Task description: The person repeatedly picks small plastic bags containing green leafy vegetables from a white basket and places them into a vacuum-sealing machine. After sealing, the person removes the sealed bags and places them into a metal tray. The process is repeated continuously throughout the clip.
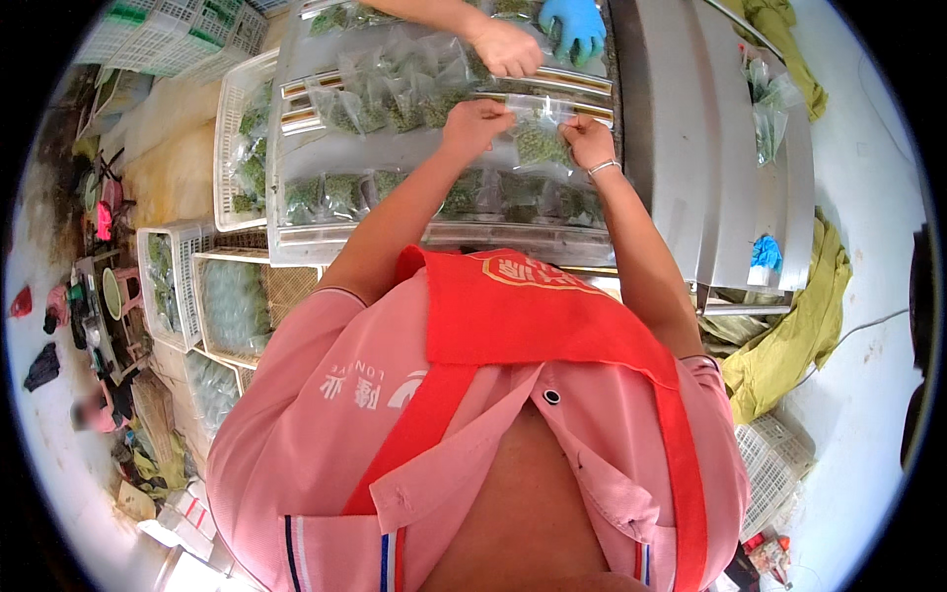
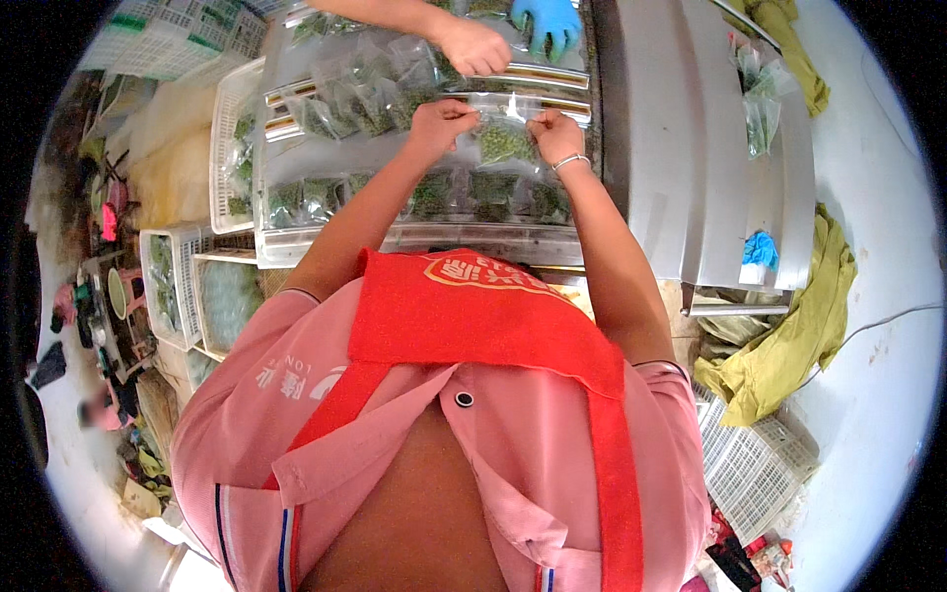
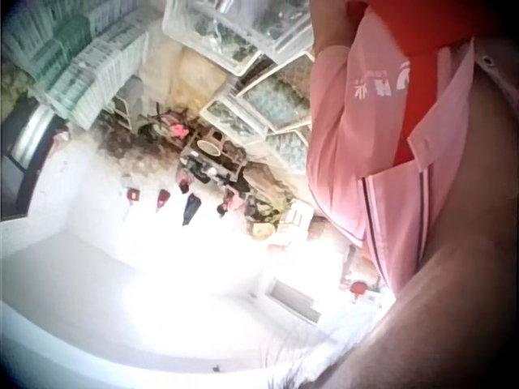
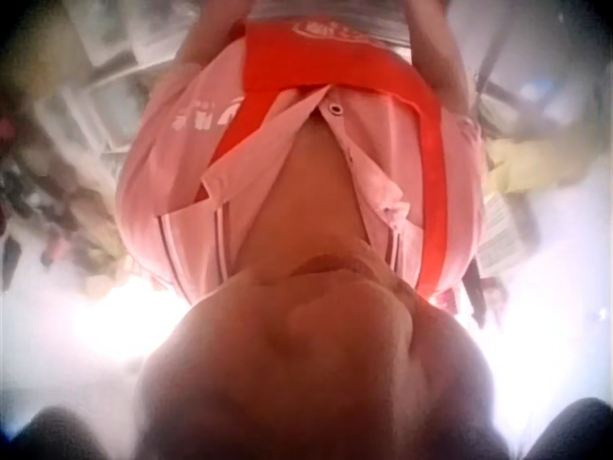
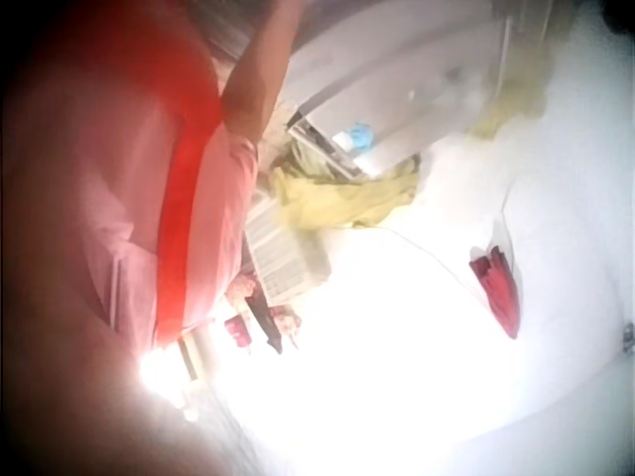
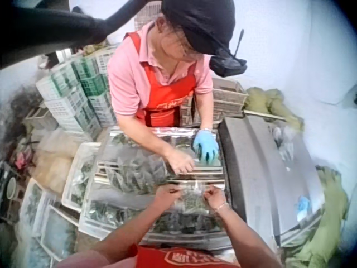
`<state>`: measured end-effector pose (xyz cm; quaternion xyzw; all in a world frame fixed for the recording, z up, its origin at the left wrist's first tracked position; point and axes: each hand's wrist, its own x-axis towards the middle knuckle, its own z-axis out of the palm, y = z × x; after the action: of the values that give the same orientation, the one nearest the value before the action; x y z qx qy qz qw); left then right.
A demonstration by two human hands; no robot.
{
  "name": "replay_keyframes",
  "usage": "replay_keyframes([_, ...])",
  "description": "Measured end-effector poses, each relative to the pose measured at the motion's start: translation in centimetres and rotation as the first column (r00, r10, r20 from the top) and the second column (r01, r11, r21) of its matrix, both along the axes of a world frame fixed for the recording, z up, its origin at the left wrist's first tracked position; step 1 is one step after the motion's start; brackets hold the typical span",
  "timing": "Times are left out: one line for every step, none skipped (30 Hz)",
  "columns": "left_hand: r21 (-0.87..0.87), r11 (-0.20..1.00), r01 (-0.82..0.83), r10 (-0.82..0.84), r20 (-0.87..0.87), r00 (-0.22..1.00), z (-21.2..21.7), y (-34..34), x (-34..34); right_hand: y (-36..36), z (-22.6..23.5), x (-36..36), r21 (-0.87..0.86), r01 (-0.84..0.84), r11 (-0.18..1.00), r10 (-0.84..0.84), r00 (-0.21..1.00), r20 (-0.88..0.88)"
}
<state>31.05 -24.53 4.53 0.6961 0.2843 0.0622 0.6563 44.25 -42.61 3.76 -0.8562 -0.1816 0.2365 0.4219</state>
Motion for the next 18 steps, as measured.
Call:
replay_keyframes([0.042, 0.998, 0.041, -0.039, -0.047, 0.998, -0.6, -0.2, 0.9, -0.4, -1.1, 0.7, -0.1, -0.014, 0.995, 0.032, 0.984, 0.176])
replay_keyframes([0.049, 0.996, 0.073, -0.07, -0.056, 0.996, -1.2, -0.4, 1.6, -1.0, -2.1, 1.6, -0.116, 0.009, 0.993, 0.003, 0.995, 0.104])
replay_keyframes([0.057, 0.994, 0.097, -0.093, -0.069, 0.993, -1.5, -0.5, 2.1, -0.9, -2.1, 2.0, -0.191, -0.015, 0.982, 0.045, 0.986, 0.158])
replay_keyframes([0.065, 0.991, 0.12, -0.115, -0.082, 0.99, -1.8, -0.7, 2.4, -0.9, -2.0, 2.2, -0.266, -0.034, 0.963, 0.092, 0.974, 0.208])
replay_keyframes([0.098, 0.986, 0.138, -0.129, -0.098, 0.987, -2.2, -1.0, 2.5, -0.8, -2.0, 2.5, -0.341, -0.05, 0.939, 0.143, 0.957, 0.254])
replay_keyframes([0.133, 0.978, 0.162, -0.148, -0.113, 0.983, -2.2, -1.4, 2.6, -1.0, -2.5, 2.7, -0.345, -0.04, 0.938, 0.132, 0.96, 0.248])
replay_keyframes([0.168, 0.968, 0.186, -0.166, -0.128, 0.978, -2.1, -1.7, 2.8, -1.2, -3.0, 2.7, -0.349, -0.029, 0.937, 0.12, 0.963, 0.242])
replay_keyframes([0.143, 0.972, 0.184, -0.17, -0.106, 0.98, -2.2, -1.9, 3.0, -1.5, -3.5, 2.9, -0.353, -0.019, 0.935, 0.108, 0.966, 0.236])
replay_keyframes([0.122, 0.978, 0.17, -0.16, -0.089, 0.983, -2.2, -1.8, 2.9, -1.3, -3.0, 2.6, -0.328, -0.016, 0.944, 0.09, 0.974, 0.209])
replay_keyframes([0.1, 0.983, 0.156, -0.149, -0.072, 0.986, -2.3, -1.6, 2.8, -1.3, -2.4, 2.3, -0.304, -0.013, 0.953, 0.071, 0.981, 0.182])
replay_keyframes([0.08, 0.988, 0.128, -0.124, -0.054, 0.991, -2.3, -1.5, 2.6, -1.1, -1.9, 2.0, -0.28, -0.009, 0.96, 0.054, 0.987, 0.153])
replay_keyframes([0.057, 0.992, 0.109, -0.107, -0.036, 0.994, -1.9, -1.6, 2.3, -1.5, -1.9, 2.0, -0.26, -0.009, 0.966, 0.054, 0.984, 0.168])
replay_keyframes([0.033, 0.996, 0.089, -0.088, -0.019, 0.996, -1.7, -1.6, 2.1, -1.6, -1.9, 2.2, -0.232, -0.015, 0.973, 0.041, 0.993, 0.109])
replay_keyframes([0.046, 0.993, 0.111, -0.109, -0.037, 0.993, -2.0, -1.5, 2.1, -1.7, -1.9, 2.3, -0.204, -0.02, 0.979, 0.03, 0.998, 0.05])
replay_keyframes([0.058, 0.989, 0.133, -0.13, -0.053, 0.99, -2.2, -1.4, 2.2, -1.8, -1.7, 2.4, -0.177, -0.022, 0.984, 0.021, 1.0, -0.007])
replay_keyframes([0.069, 0.986, 0.155, -0.15, -0.069, 0.986, -2.4, -1.4, 2.3, -1.6, -1.6, 2.4, -0.233, -0.039, 0.972, 0.044, 0.999, 0.016])
replay_keyframes([0.118, 0.979, 0.168, -0.158, -0.091, 0.983, -2.7, -1.4, 2.1, -1.4, -1.5, 2.4, -0.289, -0.055, 0.956, 0.07, 0.997, 0.039])
replay_keyframes([0.166, 0.968, 0.187, -0.17, -0.112, 0.979, -2.3, -1.7, 2.0, -1.4, -1.4, 2.6, -0.343, -0.065, 0.937, 0.092, 0.994, 0.061])
